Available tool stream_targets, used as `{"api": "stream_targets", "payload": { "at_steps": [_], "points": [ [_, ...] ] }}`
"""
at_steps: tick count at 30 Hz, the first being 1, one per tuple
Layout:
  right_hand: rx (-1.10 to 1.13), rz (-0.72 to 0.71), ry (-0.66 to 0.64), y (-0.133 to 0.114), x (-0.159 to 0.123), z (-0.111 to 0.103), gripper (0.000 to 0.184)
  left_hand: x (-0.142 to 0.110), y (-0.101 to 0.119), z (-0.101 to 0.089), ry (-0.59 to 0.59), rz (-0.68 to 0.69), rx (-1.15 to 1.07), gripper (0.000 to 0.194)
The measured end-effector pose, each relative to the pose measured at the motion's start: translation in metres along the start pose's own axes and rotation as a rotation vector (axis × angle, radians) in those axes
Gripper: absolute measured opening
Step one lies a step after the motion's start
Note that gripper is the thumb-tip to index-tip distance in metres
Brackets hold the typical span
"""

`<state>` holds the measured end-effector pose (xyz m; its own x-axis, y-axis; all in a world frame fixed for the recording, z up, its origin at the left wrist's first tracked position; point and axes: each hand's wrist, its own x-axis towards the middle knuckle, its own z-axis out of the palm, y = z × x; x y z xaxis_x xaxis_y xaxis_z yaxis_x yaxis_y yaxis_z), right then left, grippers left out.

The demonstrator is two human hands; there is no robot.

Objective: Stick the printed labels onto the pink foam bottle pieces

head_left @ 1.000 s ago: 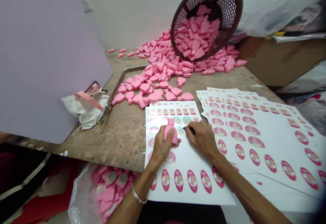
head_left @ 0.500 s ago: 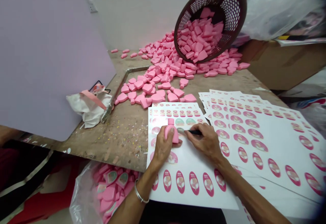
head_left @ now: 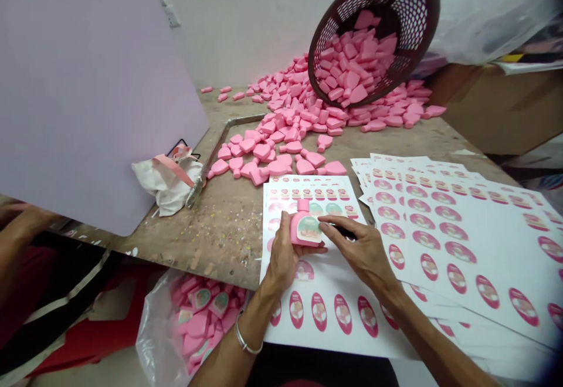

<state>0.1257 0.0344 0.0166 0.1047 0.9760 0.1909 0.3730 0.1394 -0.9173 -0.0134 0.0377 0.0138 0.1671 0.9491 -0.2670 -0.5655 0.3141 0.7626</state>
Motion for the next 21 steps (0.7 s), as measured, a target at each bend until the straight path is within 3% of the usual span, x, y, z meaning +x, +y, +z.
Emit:
{"api": "stream_targets", "payload": {
  "at_steps": [13,17,21],
  "points": [
    [-0.072,-0.084,0.012,-0.004,-0.001,0.002,0.02,-0.001,-0.007,-0.007,0.138,-0.027,0.139,0.064],
    [-0.142,-0.164,0.013,-0.002,-0.001,0.003,0.019,-0.004,-0.001,-0.003,0.077,0.023,0.208,0.052],
    [-0.42,-0.263,0.09,0.005,0.003,-0.002,0.028,-0.01,0.003,0.0,-0.009,0.09,0.259,0.039]
  ]
}}
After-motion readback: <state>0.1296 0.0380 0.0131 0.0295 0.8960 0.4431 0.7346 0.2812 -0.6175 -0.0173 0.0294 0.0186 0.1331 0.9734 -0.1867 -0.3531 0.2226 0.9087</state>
